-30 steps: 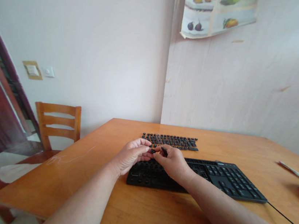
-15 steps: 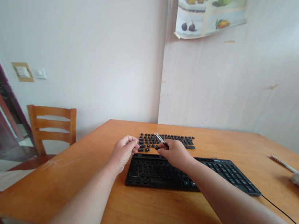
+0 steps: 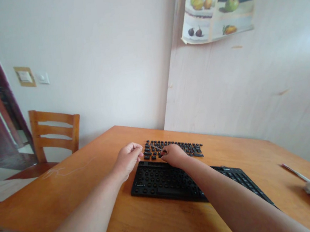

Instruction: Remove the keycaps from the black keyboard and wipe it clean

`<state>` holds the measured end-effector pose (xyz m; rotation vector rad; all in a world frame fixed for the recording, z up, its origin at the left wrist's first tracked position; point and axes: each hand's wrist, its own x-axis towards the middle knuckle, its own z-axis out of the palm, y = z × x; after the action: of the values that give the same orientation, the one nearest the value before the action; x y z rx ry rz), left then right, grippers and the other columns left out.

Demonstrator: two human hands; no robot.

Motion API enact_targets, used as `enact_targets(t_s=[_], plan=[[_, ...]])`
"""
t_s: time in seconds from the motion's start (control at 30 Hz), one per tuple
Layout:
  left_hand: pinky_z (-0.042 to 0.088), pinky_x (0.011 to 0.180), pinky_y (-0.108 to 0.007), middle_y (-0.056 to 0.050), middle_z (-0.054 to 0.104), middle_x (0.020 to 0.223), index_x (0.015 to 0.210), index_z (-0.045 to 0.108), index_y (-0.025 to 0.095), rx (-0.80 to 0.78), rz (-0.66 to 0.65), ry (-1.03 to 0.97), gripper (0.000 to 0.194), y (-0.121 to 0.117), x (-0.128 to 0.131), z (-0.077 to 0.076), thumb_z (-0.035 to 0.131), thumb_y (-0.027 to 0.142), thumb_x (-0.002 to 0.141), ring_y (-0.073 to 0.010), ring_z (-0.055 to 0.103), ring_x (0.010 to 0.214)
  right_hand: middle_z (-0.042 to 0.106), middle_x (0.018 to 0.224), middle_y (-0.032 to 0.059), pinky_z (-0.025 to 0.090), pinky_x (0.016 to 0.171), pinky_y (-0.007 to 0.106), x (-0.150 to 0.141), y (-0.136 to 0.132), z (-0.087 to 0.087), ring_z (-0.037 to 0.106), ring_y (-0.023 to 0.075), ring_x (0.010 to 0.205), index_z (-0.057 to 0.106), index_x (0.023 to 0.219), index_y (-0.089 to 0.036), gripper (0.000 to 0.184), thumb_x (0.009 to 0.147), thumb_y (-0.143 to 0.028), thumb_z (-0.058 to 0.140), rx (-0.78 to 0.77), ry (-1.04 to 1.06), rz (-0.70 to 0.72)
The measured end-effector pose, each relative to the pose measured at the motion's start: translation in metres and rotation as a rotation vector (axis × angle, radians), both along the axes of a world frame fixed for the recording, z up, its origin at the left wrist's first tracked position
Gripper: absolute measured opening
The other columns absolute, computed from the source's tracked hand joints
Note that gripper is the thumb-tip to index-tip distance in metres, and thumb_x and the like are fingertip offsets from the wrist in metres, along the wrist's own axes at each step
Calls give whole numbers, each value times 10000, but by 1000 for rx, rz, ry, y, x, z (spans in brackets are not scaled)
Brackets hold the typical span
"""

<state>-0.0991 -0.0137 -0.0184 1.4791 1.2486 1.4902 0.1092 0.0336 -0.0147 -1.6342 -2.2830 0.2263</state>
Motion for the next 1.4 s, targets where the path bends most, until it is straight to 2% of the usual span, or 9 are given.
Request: enact_targets(t_s=[0.23,1.03,1.27,1.4], plan=[[445,513,-210,-3,623,624,746,593,169,-13,-12,22,164,1,0,-1,537,322,765,-107,544,533,695,768,25,368,605,245,-4,11,-4,587,164,691,744,872,-202,213,701,-295,658,-5,-77,3],[437,507,-202,0,635,633,752,603,185,-2,-32,59,185,3,0,-7,528,353,775,-103,543,519,710,819,22,377,626,242,-7,8,-6,611,173,755,737,863,-221,187,709,-284,651,4,-110,31],[426,497,-201,-5,635,636,761,604,181,-6,-38,71,187,3,0,-6,526,350,779,-102,537,510,719,846,40,400,679,248,-4,0,1,618,180,790,737,901,-195,222,755,-309,614,38,-42,30],[434,511,-211,-10,642,648,763,601,176,-32,-41,61,185,2,2,-4,542,352,767,-104,540,516,706,789,32,401,652,240,-1,-16,12,609,164,737,730,906,-178,235,796,-293,558,31,11,31]])
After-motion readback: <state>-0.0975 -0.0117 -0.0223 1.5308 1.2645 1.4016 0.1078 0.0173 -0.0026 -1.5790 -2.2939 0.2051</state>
